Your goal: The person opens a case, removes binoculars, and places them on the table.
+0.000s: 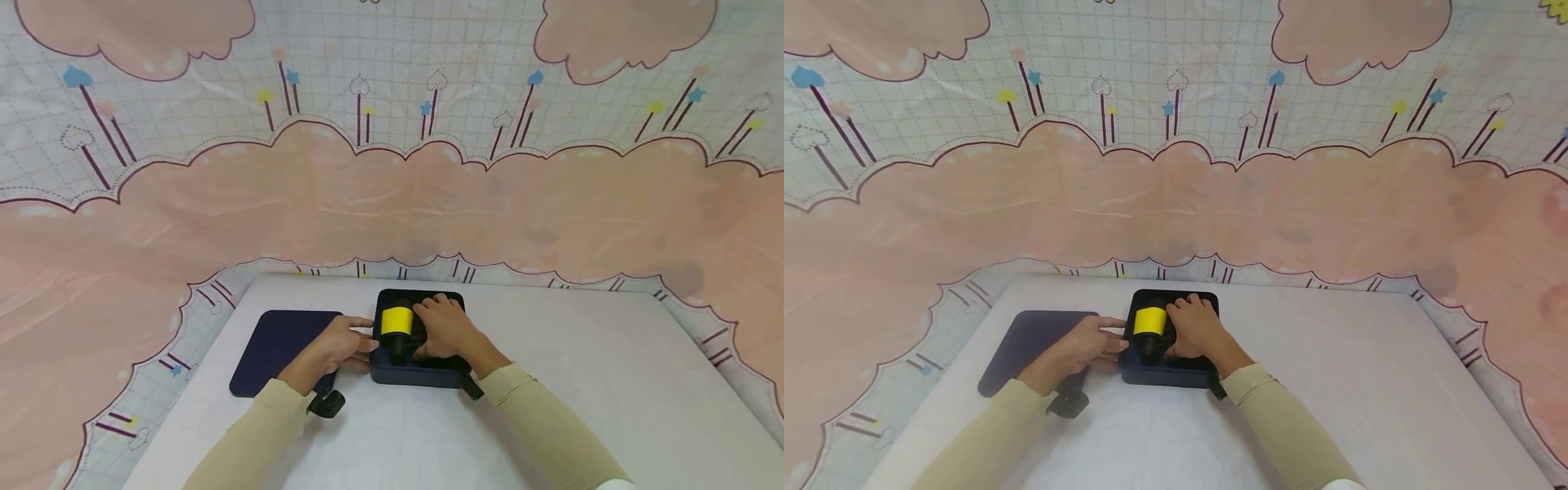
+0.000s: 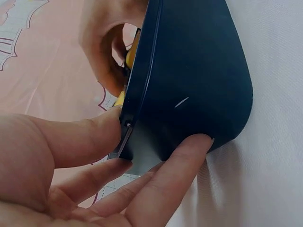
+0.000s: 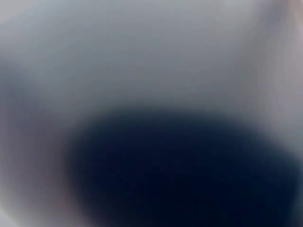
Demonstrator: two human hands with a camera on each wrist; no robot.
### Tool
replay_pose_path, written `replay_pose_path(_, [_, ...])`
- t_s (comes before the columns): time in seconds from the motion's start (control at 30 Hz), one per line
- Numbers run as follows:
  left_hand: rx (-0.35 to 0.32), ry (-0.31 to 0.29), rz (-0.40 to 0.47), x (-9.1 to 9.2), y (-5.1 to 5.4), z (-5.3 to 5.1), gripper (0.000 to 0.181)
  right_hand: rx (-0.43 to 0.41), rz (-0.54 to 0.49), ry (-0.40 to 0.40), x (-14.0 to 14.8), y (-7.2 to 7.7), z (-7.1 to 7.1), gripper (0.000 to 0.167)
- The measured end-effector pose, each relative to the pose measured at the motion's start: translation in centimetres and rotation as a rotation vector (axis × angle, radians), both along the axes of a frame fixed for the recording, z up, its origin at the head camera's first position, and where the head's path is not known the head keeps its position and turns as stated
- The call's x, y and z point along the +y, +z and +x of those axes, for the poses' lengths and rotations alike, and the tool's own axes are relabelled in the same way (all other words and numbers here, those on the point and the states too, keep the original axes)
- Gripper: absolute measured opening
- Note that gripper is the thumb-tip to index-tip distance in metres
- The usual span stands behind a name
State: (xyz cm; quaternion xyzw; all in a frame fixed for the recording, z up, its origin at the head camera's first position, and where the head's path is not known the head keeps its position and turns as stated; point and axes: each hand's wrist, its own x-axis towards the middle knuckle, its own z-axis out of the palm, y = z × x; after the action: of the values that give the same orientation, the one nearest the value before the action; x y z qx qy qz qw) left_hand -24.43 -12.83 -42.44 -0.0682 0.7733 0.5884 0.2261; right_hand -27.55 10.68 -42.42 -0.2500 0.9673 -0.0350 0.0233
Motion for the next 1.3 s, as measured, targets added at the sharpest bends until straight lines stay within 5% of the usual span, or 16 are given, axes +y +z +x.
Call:
replay_pose_path(0.7, [0.021, 0.01, 0.029, -0.3, -0.7, -0.2, 0.062, 0.057, -0.01, 0.022, -0.2, 4.1, 2.0, 0.094])
replay_pose_path(1.3, [0.017, 0.015, 0.047, -0.3, -0.6, 0.1, 0.061, 0.127, 0.002, 0.079, 2.4, 6.5, 3.9, 0.095])
